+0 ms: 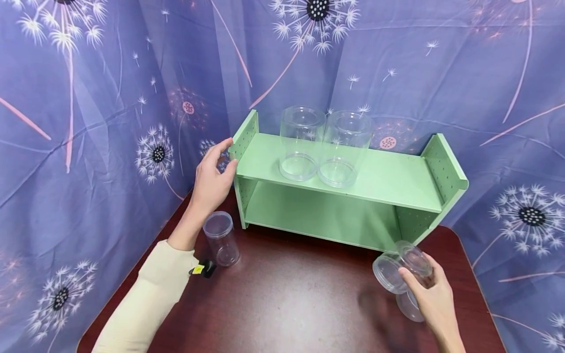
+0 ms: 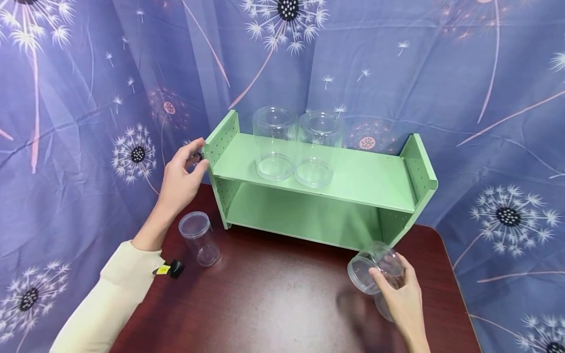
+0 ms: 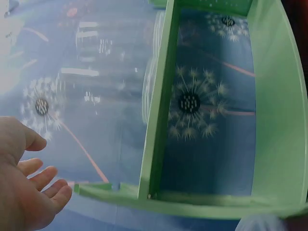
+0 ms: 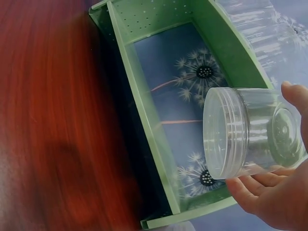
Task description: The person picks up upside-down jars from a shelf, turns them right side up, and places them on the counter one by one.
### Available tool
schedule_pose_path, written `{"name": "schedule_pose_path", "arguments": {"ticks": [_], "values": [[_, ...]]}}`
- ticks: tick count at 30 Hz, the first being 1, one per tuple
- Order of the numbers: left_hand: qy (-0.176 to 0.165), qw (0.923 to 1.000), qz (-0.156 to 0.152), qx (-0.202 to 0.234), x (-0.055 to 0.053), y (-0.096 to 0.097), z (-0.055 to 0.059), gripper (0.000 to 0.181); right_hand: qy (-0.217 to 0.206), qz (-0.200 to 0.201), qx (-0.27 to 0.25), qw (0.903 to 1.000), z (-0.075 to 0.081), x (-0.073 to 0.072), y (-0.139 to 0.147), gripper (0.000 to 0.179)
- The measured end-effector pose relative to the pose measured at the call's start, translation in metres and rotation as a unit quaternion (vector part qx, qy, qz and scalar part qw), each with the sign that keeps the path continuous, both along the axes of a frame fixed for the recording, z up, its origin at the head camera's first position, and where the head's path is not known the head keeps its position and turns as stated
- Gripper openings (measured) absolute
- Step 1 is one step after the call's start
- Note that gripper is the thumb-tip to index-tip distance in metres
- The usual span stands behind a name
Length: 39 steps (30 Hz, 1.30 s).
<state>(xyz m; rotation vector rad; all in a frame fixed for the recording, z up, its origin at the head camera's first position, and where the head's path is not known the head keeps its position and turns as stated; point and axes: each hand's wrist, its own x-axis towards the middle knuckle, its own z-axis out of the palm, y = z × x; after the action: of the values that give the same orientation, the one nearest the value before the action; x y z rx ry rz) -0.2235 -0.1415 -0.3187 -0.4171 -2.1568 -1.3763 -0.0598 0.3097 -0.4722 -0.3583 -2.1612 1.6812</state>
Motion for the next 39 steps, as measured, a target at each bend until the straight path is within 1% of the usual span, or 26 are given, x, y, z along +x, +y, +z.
{"name": "schedule_pose_path", "arguments": {"ticks": [2,4,7,11,16,20,22,25,28,32,36,39], "values": [[0.011,0.9998,-0.012,0.009,0.008,0.005,-0.003,0.047,0.009,0.003,-0.023,0.9997,-0.003,-0.001,-0.002,0.065],[0.013,0.9996,-0.022,0.015,0.015,0.01,-0.007,0.047,0.012,0.003,-0.033,0.9994,-0.005,-0.002,-0.004,0.063],[0.007,0.999,-0.041,0.019,0.026,0.018,-0.016,0.048,0.016,0.001,-0.047,0.9988,-0.005,-0.003,-0.009,0.061],[-0.01,0.9971,-0.072,0.023,0.039,0.029,-0.033,0.05,0.021,0.012,-0.062,0.9978,-0.005,-0.006,-0.018,0.061],[-0.036,0.9922,-0.115,0.032,0.054,0.046,-0.062,0.052,0.022,0.031,-0.07,0.9968,-0.005,-0.012,-0.03,0.069],[-0.067,0.9865,-0.143,0.042,0.067,0.058,-0.086,0.054,0.013,0.046,-0.065,0.9967,-0.008,-0.014,-0.037,0.074],[-0.077,0.9834,-0.158,0.047,0.071,0.063,-0.099,0.053,0.01,0.053,-0.061,0.9966,-0.009,-0.015,-0.04,0.075],[-0.093,0.9791,-0.174,0.05,0.077,0.071,-0.115,0.054,0.011,0.061,-0.058,0.9964,-0.011,-0.015,-0.047,0.074],[-0.113,0.9734,-0.191,0.056,0.082,0.079,-0.131,0.055,0.013,0.069,-0.066,0.9954,-0.014,-0.015,-0.053,0.073],[-0.141,0.963,-0.22,0.065,0.089,0.09,-0.152,0.058,0.008,0.076,-0.088,0.9931,-0.015,-0.015,-0.062,0.073],[-0.148,0.9561,-0.245,0.065,0.094,0.099,-0.173,0.061,-0.001,0.077,-0.105,0.9914,-0.013,-0.014,-0.073,0.072],[-0.156,0.9512,-0.26,0.059,0.096,0.104,-0.185,0.064,0.006,0.081,-0.117,0.9898,-0.012,-0.013,-0.08,0.069]]}}
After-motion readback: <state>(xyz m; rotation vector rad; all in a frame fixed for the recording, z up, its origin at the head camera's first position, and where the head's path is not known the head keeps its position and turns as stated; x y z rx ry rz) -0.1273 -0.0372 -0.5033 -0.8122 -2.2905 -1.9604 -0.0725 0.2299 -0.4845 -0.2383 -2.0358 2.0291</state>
